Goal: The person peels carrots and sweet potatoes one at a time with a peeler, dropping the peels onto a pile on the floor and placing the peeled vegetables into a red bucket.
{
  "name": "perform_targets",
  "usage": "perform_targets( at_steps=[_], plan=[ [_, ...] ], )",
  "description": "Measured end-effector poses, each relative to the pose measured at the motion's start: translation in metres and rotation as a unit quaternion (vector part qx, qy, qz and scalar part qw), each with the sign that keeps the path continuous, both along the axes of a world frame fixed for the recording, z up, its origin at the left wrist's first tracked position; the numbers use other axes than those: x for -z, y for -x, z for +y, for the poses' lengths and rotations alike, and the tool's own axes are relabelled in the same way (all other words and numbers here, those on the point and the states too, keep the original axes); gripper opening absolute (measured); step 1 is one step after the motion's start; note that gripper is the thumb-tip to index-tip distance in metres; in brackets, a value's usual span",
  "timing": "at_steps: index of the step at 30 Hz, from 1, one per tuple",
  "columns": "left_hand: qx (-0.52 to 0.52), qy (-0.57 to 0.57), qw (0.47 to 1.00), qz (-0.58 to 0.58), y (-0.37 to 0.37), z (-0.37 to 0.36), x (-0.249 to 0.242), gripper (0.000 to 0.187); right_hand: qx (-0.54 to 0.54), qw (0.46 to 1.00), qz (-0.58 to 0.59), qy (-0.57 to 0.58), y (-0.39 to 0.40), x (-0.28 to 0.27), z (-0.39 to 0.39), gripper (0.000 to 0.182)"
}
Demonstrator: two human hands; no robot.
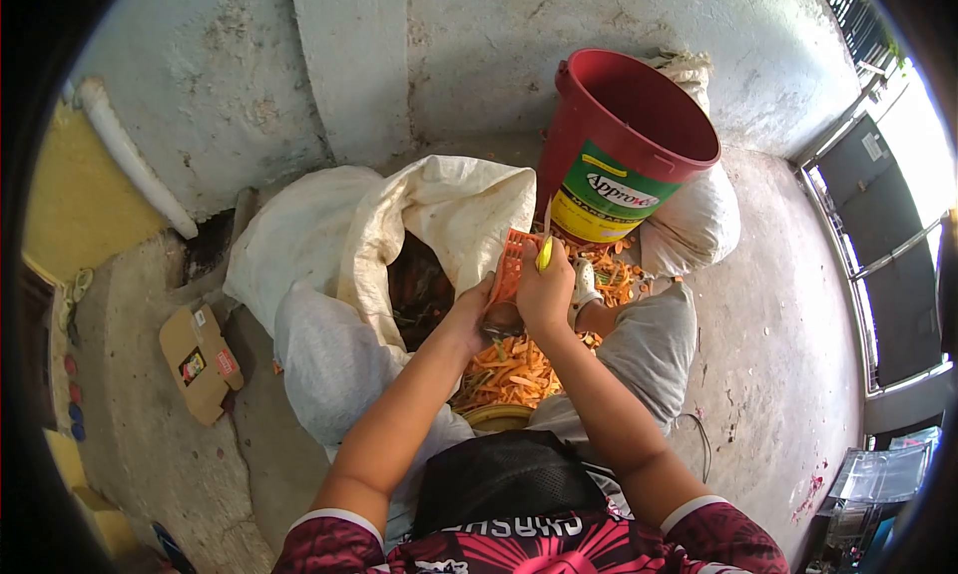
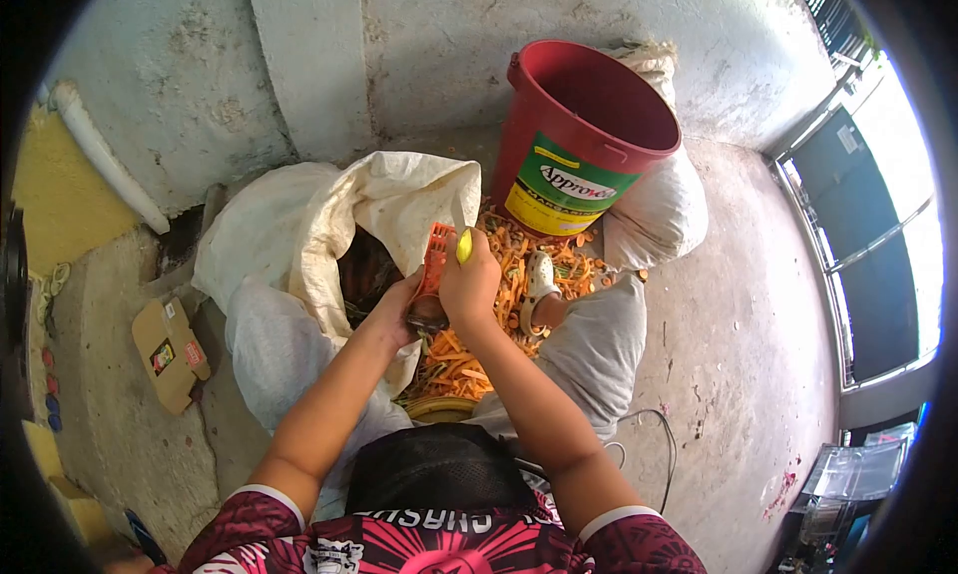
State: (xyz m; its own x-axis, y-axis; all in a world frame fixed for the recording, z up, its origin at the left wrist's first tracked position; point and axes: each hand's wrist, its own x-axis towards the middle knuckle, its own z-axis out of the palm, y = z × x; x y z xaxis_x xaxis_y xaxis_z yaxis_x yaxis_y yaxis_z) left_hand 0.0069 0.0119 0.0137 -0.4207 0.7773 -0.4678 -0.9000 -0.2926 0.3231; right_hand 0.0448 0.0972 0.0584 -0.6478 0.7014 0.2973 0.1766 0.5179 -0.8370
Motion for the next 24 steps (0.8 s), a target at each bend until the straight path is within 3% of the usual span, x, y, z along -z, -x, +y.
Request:
perform_targets(
  at_steps=[6,9,12,14,16,18,20,22,24],
  plan=[
    [0.015,0.014,0.997,0.076,0.006,-0.004,0.007,0.033,-0.013,0.999,-0.030,-0.005,0.009,0.007,0.007,0.023],
    [0.133,-0.242,0.959,0.058,0.029,-0.013,0.041,0.034,-0.023,0.999,-0.035,-0.011,0.015,0.008,0.010,0.020],
    [0.062,0.090,0.982,0.155,0.007,-0.007,0.003,0.034,0.051,0.998,-0.017,-0.035,0.034,0.024,0.036,0.020],
    [0.044,0.111,0.980,0.156,-0.003,-0.005,0.004,0.035,0.093,0.993,-0.054,-0.042,0.043,0.014,0.077,0.020],
    [0.047,0.110,0.980,0.161,-0.006,-0.006,0.004,0.036,0.118,0.989,-0.026,-0.090,0.049,0.020,0.096,0.022],
    [0.061,0.075,0.980,0.172,0.000,-0.004,0.004,0.036,0.158,0.986,0.047,-0.021,0.058,0.037,0.135,0.024],
    [0.085,0.073,0.981,0.156,-0.006,-0.009,-0.001,0.037,0.180,0.982,0.028,-0.051,0.044,0.013,0.136,0.028],
    [0.072,0.106,0.985,0.117,-0.010,-0.011,-0.005,0.037,0.139,0.989,0.043,-0.001,0.038,0.017,0.144,0.026],
    [0.090,0.056,0.989,0.101,-0.005,-0.012,-0.001,0.037,0.102,0.992,0.065,0.018,0.028,0.018,0.130,0.023]
  ],
)
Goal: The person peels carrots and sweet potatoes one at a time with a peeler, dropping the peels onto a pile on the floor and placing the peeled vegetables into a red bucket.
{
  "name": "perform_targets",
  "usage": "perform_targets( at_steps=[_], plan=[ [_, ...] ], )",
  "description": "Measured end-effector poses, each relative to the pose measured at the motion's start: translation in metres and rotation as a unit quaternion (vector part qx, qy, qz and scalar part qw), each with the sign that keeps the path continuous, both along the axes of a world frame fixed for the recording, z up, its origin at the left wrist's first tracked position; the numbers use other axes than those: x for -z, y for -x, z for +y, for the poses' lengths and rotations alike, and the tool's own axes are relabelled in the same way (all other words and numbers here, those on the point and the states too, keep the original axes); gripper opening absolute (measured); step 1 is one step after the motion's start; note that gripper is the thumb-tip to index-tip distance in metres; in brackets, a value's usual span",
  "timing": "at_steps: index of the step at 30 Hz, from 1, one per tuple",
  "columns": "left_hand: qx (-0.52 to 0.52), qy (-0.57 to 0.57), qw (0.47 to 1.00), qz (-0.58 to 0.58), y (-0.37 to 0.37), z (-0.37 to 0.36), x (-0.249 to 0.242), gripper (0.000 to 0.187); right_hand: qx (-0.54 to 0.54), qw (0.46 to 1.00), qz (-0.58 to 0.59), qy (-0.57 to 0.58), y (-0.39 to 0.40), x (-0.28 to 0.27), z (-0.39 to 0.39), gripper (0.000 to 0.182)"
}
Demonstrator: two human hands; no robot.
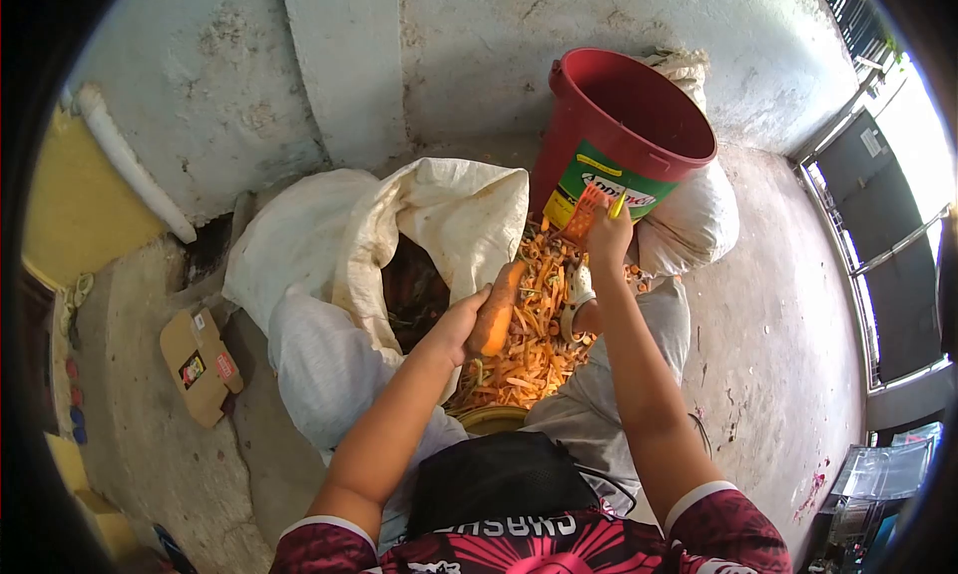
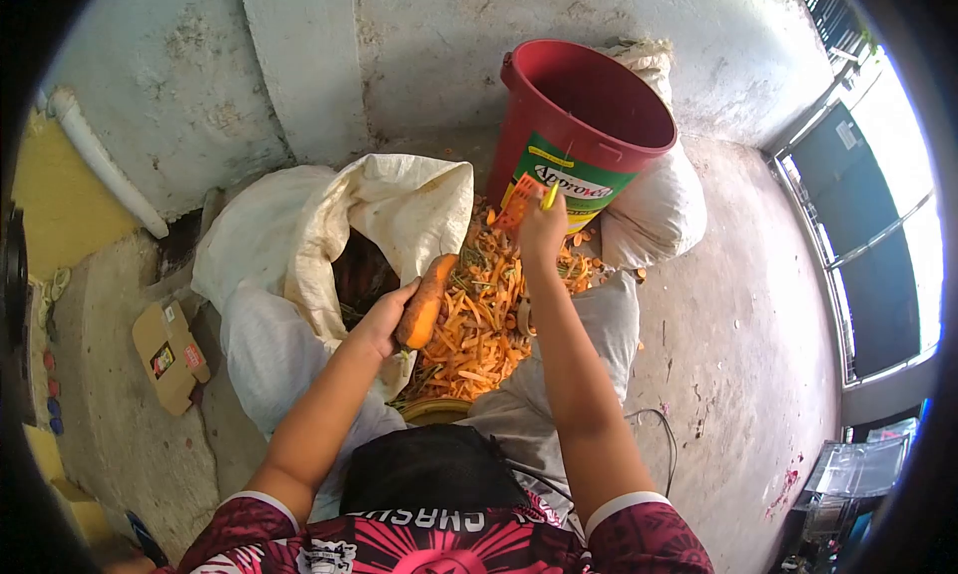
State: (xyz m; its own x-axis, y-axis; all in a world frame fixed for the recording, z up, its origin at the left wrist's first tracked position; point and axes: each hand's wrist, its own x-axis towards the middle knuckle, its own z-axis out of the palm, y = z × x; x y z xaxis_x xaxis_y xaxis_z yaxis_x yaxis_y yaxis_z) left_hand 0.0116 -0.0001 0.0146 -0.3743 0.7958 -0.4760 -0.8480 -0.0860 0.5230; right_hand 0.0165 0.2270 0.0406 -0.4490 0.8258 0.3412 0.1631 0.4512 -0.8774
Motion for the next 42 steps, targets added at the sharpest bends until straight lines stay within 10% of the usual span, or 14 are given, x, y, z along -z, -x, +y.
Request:
perform_targets(
  at_steps=[10,20,30,42],
  plan=[
    [0.039,-0.031,0.999,-0.021,-0.003,0.007,0.002,0.036,-0.105,0.994,-0.006,0.020,-0.033,-0.023,-0.101,0.018],
    [0.097,-0.024,0.995,0.012,-0.004,-0.007,-0.010,0.037,0.167,0.984,-0.051,-0.022,-0.025,0.012,0.030,0.019],
    [0.000,-0.041,0.995,-0.093,-0.002,0.013,0.007,0.032,-0.148,0.970,0.101,0.163,-0.038,-0.019,-0.102,0.018],
    [0.111,-0.141,0.981,-0.070,0.011,0.003,0.020,0.032,-0.077,0.994,-0.080,0.019,-0.041,-0.012,-0.119,0.024]
  ],
)
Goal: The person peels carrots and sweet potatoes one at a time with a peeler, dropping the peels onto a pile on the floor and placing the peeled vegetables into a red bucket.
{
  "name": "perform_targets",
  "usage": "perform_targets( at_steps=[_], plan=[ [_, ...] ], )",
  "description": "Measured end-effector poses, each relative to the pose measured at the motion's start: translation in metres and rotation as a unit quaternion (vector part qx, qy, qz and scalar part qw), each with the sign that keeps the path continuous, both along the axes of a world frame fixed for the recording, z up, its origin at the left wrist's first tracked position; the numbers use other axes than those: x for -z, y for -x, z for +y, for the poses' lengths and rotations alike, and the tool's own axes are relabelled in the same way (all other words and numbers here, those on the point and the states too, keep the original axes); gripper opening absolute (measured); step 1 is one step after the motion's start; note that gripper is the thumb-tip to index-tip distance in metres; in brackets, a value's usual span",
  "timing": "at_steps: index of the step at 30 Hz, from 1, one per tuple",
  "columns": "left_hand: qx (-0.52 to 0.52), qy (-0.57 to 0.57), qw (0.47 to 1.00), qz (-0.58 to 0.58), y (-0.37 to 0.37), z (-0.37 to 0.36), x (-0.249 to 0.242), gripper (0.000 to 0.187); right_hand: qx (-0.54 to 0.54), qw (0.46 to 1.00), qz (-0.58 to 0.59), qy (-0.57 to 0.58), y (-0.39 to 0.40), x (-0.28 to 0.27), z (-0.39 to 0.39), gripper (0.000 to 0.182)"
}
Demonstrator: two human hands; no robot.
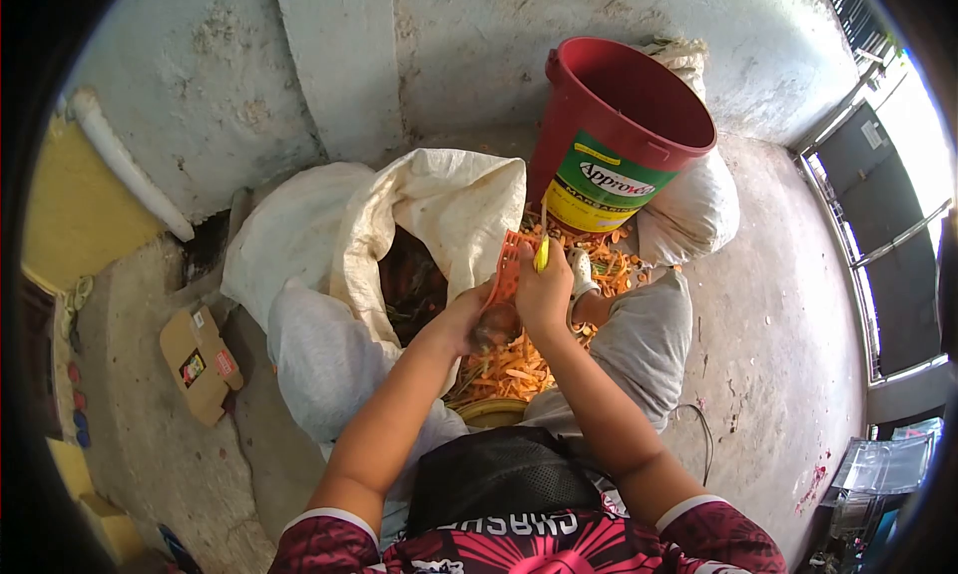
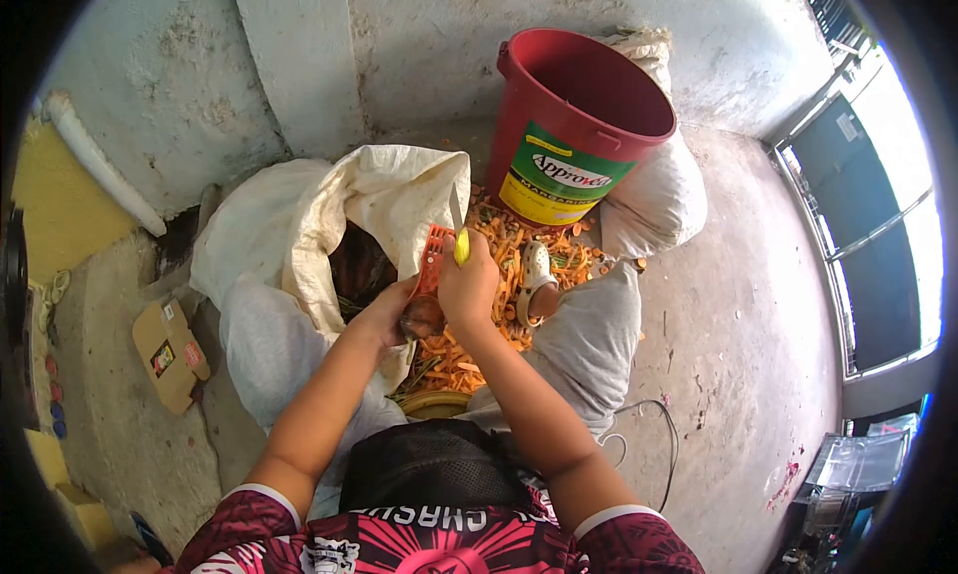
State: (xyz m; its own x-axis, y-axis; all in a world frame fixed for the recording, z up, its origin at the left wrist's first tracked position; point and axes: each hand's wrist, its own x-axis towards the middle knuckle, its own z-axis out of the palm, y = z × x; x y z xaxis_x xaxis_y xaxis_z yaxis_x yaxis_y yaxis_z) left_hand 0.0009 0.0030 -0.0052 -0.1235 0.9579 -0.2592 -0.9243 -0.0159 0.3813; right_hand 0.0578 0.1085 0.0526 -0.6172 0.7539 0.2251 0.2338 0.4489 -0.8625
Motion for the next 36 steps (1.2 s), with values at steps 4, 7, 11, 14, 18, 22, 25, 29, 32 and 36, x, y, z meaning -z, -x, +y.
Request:
perform_targets(
  at_steps=[4,7,11,14,18,22,25,29,32,36],
  plan=[
    [-0.036,0.136,0.988,0.071,-0.016,0.002,-0.015,0.038,0.107,0.994,0.018,0.025,0.017,0.010,0.063,0.020],
    [-0.030,0.054,0.997,0.052,-0.012,-0.001,-0.024,0.039,0.203,0.977,0.048,-0.034,0.021,0.043,0.129,0.019],
    [-0.073,0.075,0.994,0.020,0.001,-0.003,-0.004,0.037,0.144,0.981,0.130,-0.006,0.014,0.033,0.142,0.017],
    [-0.116,0.138,0.983,0.022,0.001,0.002,-0.011,0.037,0.015,0.982,0.184,0.040,0.014,0.017,0.090,0.013],
    [-0.114,0.038,0.993,-0.005,-0.003,0.008,0.000,0.034,-0.057,0.985,0.162,-0.025,0.003,0.001,0.010,0.019],
    [-0.134,0.083,0.986,-0.056,-0.007,0.006,-0.018,0.030,-0.069,0.994,0.079,0.011,-0.002,-0.004,-0.011,0.022],
    [-0.130,0.084,0.986,-0.057,-0.008,0.006,-0.014,0.031,-0.063,0.996,0.054,-0.015,-0.003,0.000,-0.013,0.021],
    [-0.036,-0.001,0.999,-0.018,0.000,0.004,-0.005,0.027,-0.037,0.999,0.016,-0.031,-0.004,-0.003,-0.010,0.023],
    [-0.029,0.082,0.993,0.080,-0.007,0.004,-0.027,0.030,0.002,0.996,0.004,-0.087,0.003,0.001,-0.001,0.022],
    [-0.002,0.152,0.981,0.124,-0.018,0.001,-0.026,0.037,0.174,0.976,0.067,-0.109,0.024,0.012,0.082,0.022]
  ],
)
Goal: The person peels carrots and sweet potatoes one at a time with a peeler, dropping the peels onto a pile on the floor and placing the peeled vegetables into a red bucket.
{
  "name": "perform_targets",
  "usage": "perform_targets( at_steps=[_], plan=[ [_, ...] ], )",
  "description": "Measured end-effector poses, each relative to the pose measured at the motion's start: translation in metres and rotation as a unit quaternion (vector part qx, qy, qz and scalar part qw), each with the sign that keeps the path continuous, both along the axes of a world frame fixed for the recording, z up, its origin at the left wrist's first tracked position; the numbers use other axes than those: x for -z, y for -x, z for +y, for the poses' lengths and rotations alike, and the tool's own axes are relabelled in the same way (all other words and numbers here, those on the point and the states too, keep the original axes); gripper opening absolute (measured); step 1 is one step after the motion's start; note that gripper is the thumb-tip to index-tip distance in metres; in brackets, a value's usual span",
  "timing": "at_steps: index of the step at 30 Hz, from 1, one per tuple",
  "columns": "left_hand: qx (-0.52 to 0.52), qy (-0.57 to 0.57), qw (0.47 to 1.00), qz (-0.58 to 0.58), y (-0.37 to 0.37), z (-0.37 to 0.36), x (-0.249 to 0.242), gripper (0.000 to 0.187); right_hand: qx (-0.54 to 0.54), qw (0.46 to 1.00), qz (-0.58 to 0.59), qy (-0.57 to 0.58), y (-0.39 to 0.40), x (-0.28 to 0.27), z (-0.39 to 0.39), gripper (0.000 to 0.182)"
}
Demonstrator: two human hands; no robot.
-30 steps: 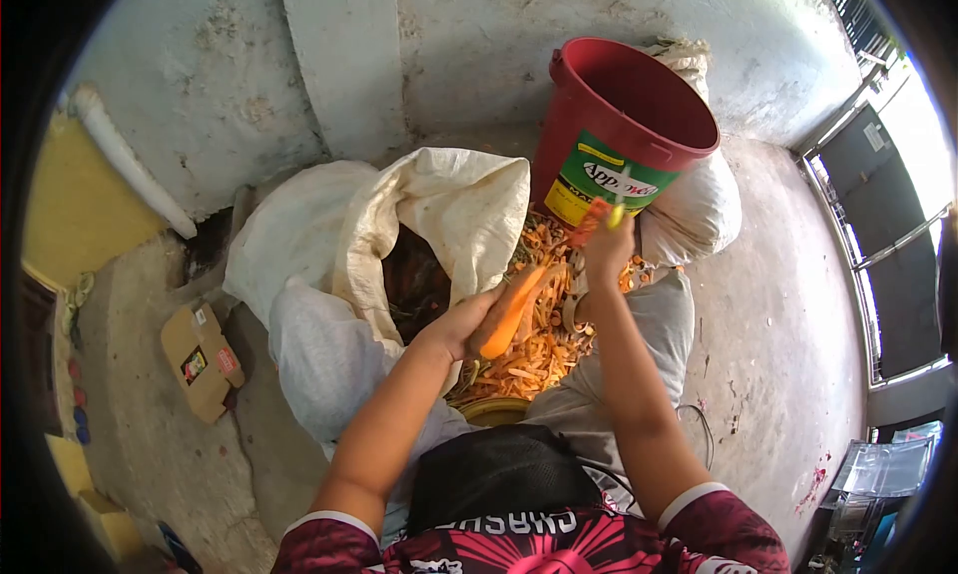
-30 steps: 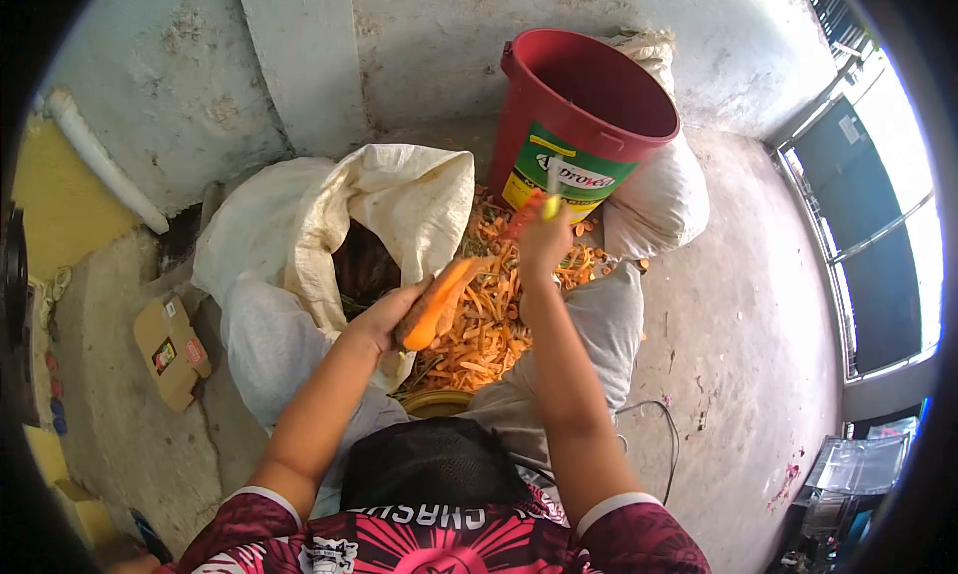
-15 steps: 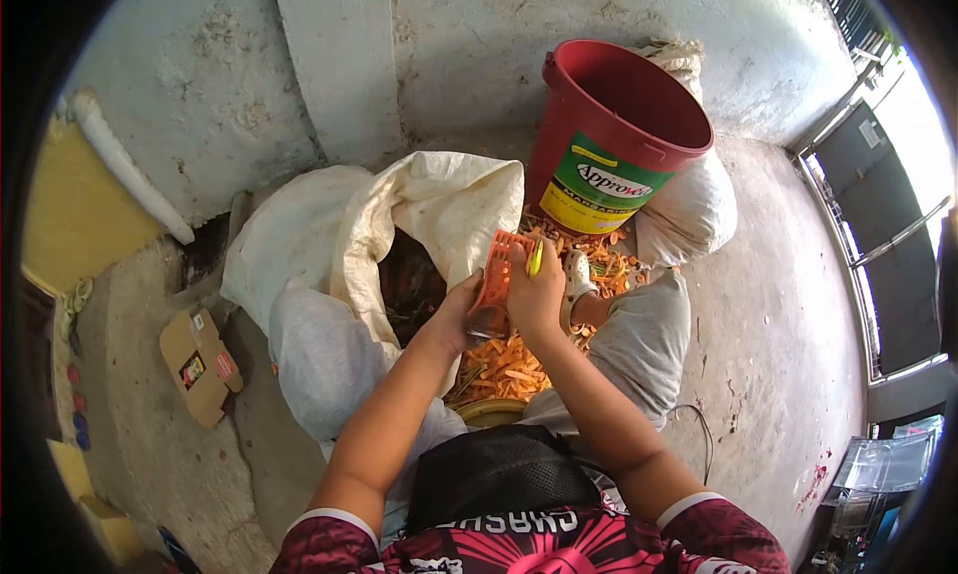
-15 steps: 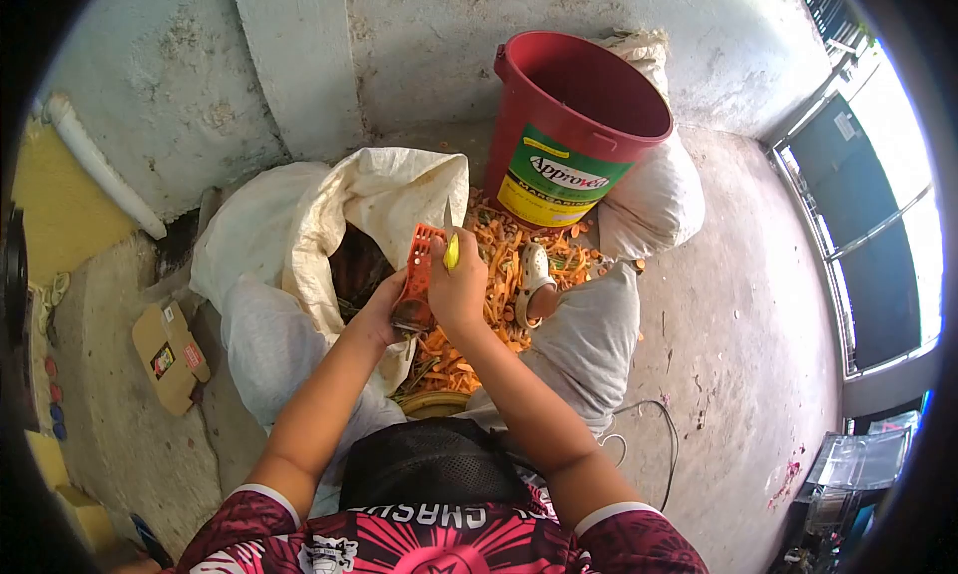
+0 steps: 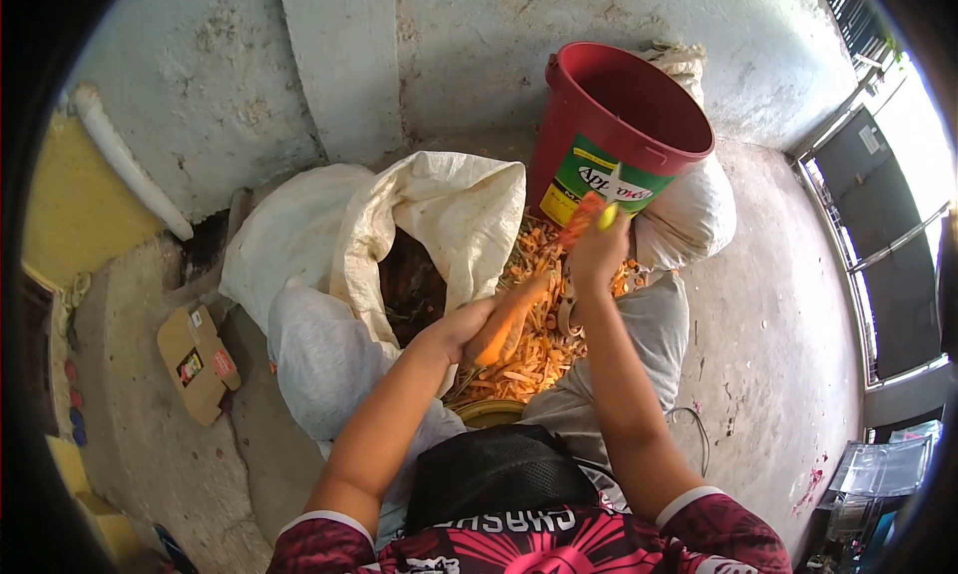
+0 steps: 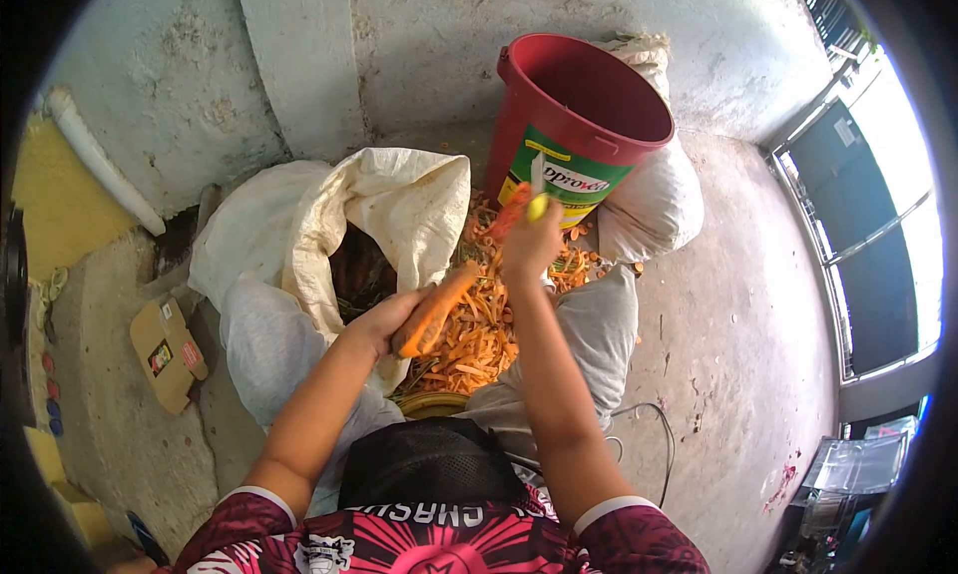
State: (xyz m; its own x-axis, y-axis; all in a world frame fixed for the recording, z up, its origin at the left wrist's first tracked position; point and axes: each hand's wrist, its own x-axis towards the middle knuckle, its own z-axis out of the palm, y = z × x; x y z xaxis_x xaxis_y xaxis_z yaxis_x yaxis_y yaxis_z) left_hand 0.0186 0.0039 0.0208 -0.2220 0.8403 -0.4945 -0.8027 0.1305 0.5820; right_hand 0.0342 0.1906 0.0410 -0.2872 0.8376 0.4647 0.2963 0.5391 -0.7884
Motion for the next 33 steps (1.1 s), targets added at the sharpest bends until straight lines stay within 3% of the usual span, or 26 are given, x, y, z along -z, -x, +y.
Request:
perform_targets(
  at_steps=[1,4,5,8,10,12,15,27,33],
  plan=[
    [0.016,-0.012,0.999,-0.041,-0.002,-0.004,-0.007,0.037,0.048,0.999,-0.020,-0.012,0.000,0.001,0.018,0.020],
    [0.024,-0.118,0.990,-0.077,0.010,0.000,0.015,0.038,0.012,0.998,0.061,0.017,-0.006,-0.006,0.041,0.019],
    [-0.006,-0.108,0.989,-0.100,0.012,-0.001,0.022,0.039,-0.031,0.994,0.089,0.056,-0.006,-0.002,0.041,0.019],
    [-0.077,0.008,0.997,-0.022,0.010,0.003,-0.003,0.040,-0.105,0.988,0.102,0.045,-0.012,-0.009,0.005,0.020],
    [-0.100,-0.021,0.992,-0.080,0.012,0.006,0.009,0.038,-0.168,0.979,0.092,0.064,-0.017,-0.006,-0.026,0.022],
    [-0.129,-0.039,0.985,-0.105,0.010,0.009,0.013,0.035,-0.249,0.952,0.064,0.166,-0.028,-0.028,-0.068,0.024],
    [-0.122,-0.023,0.987,-0.097,0.009,0.007,0.010,0.030,-0.231,0.973,0.007,0.027,-0.026,-0.008,-0.088,0.024],
    [-0.058,-0.088,0.987,-0.122,-0.001,0.015,0.015,0.031,-0.217,0.972,-0.058,0.071,-0.045,-0.010,-0.090,0.020],
    [-0.029,-0.049,0.998,-0.034,0.006,0.015,0.021,0.039,-0.163,0.983,-0.073,0.030,-0.038,-0.006,-0.074,0.021]
  ],
)
